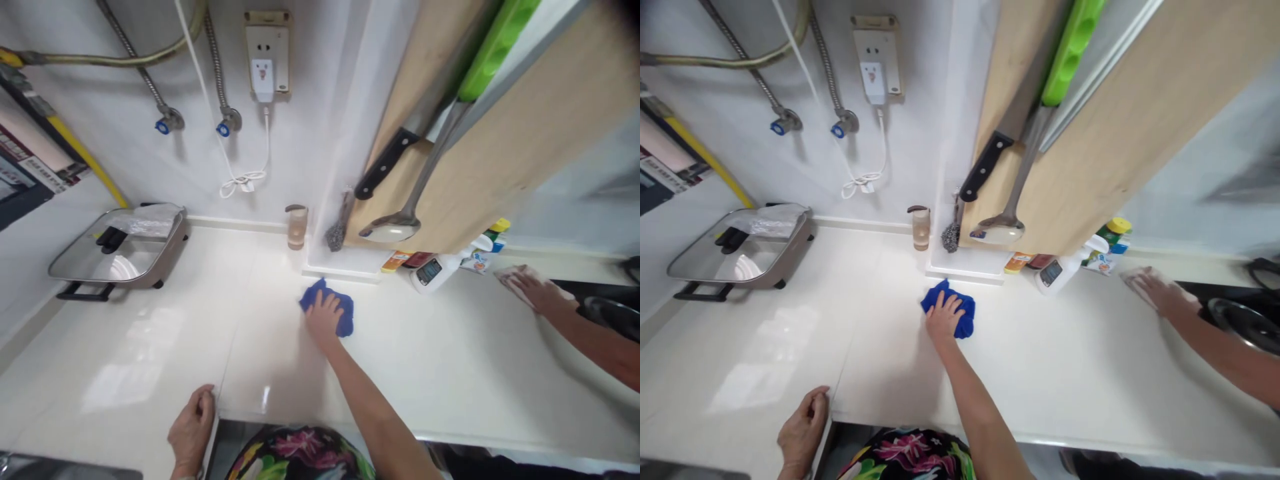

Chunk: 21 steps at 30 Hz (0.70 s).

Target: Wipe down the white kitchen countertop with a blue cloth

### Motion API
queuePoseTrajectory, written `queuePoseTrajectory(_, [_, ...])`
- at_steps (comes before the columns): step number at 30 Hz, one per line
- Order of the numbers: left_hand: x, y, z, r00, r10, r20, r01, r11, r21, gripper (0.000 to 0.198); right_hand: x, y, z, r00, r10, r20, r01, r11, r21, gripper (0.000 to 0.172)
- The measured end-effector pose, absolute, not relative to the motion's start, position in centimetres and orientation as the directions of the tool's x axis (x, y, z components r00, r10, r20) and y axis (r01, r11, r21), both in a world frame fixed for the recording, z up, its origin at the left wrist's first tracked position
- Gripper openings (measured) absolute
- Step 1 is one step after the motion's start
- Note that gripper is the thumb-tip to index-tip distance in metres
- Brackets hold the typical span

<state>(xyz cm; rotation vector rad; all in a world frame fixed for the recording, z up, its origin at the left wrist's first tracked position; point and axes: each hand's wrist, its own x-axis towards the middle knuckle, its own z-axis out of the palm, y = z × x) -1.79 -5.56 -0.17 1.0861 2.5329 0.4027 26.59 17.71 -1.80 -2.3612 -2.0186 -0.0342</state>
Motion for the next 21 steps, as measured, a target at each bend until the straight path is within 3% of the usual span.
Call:
queuePoseTrajectory(4, [-2.1,-5.9,-0.8,-0.603,0.765,-0.227,0.634,0.632,0.445,0.033,20.4,13.5,-1.2,-0.129,0.991,-0.047,0.988,0.124,-0.093,0.067])
queuePoseTrajectory(7, [-2.5,-6.2,-1.5,-0.566,0.798,-0.207,0.645,0.585,0.491,0.031,18.8,9.4,-1.6,-0.347,0.938,-0.008,0.924,0.340,-0.176,0.068])
queuePoseTrajectory(12, [-2.7,-6.8,-2.5,-0.509,0.852,-0.121,0.665,0.479,0.572,0.028,24.9,3.5,-3.0,-0.741,0.666,0.085,0.640,0.738,-0.214,0.070])
queuePoseTrajectory(14, [-2.7,-7.1,-2.8,-0.495,0.864,-0.093,0.664,0.445,0.601,0.028,28.6,2.5,-3.5,-0.776,0.622,0.102,0.600,0.779,-0.183,0.072])
queuePoseTrajectory(21, [-2.9,-7.7,-4.2,-0.489,0.863,-0.128,0.614,0.445,0.652,0.032,29.2,7.1,-3.9,-0.647,0.750,0.137,0.739,0.661,-0.125,0.063])
